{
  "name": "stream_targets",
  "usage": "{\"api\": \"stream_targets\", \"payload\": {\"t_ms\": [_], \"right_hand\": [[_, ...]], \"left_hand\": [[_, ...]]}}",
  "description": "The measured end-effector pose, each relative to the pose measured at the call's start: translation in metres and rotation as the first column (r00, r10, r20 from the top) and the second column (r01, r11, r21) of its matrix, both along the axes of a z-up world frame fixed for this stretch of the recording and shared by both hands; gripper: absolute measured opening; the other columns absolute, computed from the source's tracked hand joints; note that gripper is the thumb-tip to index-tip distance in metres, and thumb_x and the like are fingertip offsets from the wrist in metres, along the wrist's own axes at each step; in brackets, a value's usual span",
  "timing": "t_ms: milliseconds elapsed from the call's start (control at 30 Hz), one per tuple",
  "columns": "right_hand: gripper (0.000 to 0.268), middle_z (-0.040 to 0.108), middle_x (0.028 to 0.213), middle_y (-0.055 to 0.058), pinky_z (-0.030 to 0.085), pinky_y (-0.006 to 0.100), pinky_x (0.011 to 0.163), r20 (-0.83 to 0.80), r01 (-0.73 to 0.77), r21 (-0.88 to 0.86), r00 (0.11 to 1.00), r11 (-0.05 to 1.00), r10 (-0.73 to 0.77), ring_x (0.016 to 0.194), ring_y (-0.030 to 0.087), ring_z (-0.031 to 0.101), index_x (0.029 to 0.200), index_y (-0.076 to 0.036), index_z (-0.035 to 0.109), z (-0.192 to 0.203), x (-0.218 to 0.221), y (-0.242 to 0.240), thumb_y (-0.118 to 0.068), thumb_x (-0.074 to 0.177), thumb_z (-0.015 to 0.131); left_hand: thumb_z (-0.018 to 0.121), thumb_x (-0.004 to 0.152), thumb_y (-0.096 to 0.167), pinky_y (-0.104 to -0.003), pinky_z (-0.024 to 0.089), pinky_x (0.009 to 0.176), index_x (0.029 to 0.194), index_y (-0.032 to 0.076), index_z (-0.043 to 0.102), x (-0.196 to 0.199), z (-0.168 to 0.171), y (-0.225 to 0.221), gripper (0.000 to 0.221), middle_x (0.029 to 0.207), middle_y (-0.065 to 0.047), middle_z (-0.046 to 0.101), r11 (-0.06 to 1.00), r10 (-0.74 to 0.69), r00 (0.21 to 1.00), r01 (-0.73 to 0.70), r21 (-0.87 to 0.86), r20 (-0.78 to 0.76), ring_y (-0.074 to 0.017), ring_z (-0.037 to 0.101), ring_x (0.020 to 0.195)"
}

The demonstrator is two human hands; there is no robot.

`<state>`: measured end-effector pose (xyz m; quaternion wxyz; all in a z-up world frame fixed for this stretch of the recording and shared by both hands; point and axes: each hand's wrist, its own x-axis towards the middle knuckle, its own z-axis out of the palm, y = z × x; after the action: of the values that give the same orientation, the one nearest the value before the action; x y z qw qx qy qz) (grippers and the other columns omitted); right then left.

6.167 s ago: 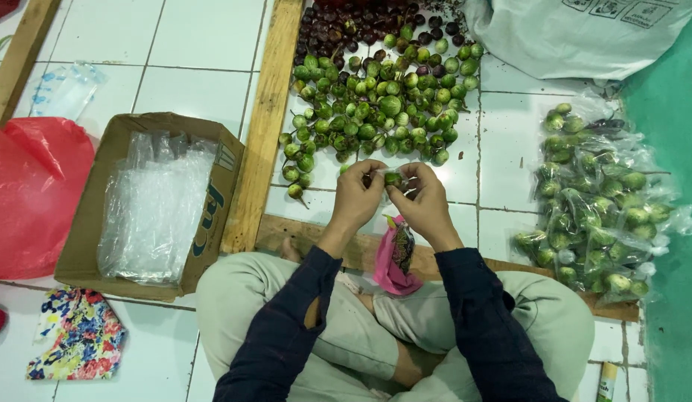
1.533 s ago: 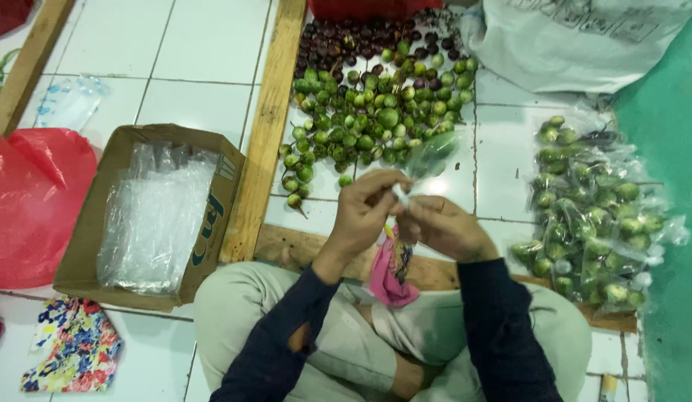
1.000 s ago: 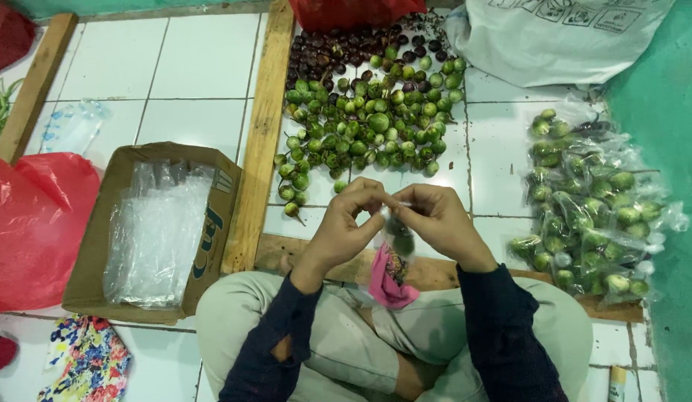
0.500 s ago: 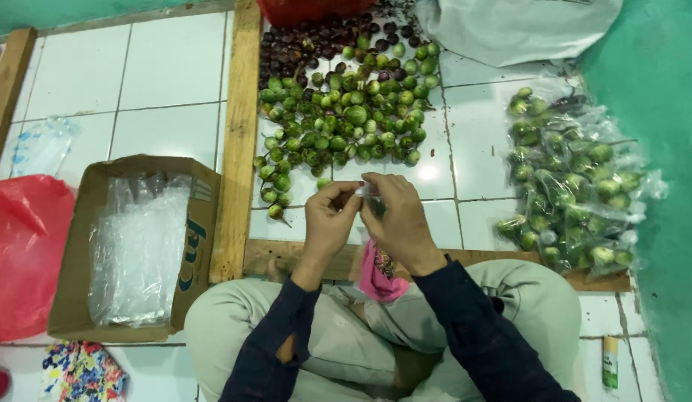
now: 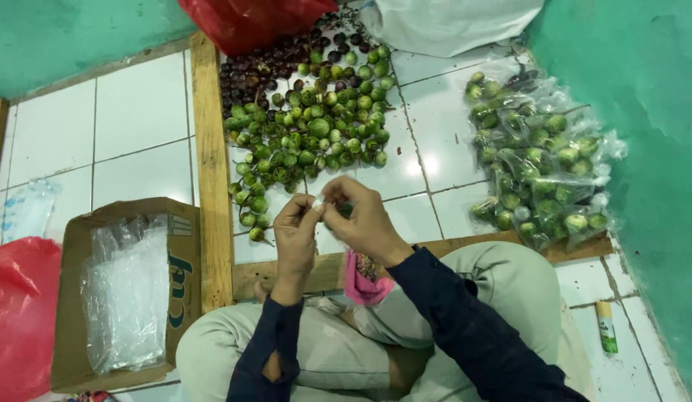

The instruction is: Wrapping small green eggplants individually in pink protective material

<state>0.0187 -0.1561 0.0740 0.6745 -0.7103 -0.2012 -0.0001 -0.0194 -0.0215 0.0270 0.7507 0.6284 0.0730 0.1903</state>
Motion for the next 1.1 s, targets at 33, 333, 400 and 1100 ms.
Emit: {"api": "stream_targets", "payload": {"t_ms": [33,333,400,1100], "right_hand": [[0.017,0.071,0.074,0.010,0.055,0.039,0.069,0.001,0.009,0.004,1.000,1.000,-0.009,0.068,0.025,0.069,0.099,-0.008,0.070,0.000,-0.002,0.001,-0.005,0.082,0.067],[0.019,0.070,0.078,0.017,0.054,0.042,0.071,0.113,0.003,-0.193,0.993,0.981,0.020,0.074,0.037,0.064,0.103,-0.003,0.070,0.025,-0.013,-0.045,-0.009,0.090,0.057],[0.034,0.066,0.087,0.018,0.051,0.045,0.080,0.198,-0.010,-0.301,0.977,0.954,0.073,0.087,0.038,0.063,0.118,0.000,0.066,0.013,-0.014,-0.057,-0.015,0.087,0.066],[0.016,0.064,0.062,0.008,0.051,0.031,0.055,-0.004,0.635,-0.365,0.730,0.681,-0.683,0.057,0.022,0.065,0.087,-0.002,0.072,-0.090,0.151,-0.308,-0.017,0.092,0.075]], "left_hand": [[0.069,0.093,0.000,-0.025,0.047,0.068,0.090,0.002,0.067,-0.001,0.003,-0.002,0.004,0.071,0.000,0.056,1.000,-0.009,1.000,0.009,0.004,0.001,-0.0071,0.054,0.071],[0.075,0.092,0.006,-0.029,0.046,0.074,0.080,0.001,0.067,0.009,0.012,-0.032,0.015,0.071,-0.005,0.063,0.988,-0.102,0.982,0.081,-0.134,-0.161,-0.0103,0.056,0.076],[0.079,0.090,0.008,-0.025,0.045,0.073,0.081,0.004,0.070,0.013,0.002,-0.038,0.013,0.071,-0.001,0.063,0.994,-0.107,0.972,0.104,-0.023,-0.210,-0.0085,0.055,0.073],[0.080,0.093,0.018,-0.047,0.064,0.074,0.109,-0.007,0.066,0.195,-0.099,-0.250,0.032,0.093,-0.024,0.069,0.887,-0.460,0.854,0.453,-0.085,-0.243,-0.0273,0.071,0.080]]}}
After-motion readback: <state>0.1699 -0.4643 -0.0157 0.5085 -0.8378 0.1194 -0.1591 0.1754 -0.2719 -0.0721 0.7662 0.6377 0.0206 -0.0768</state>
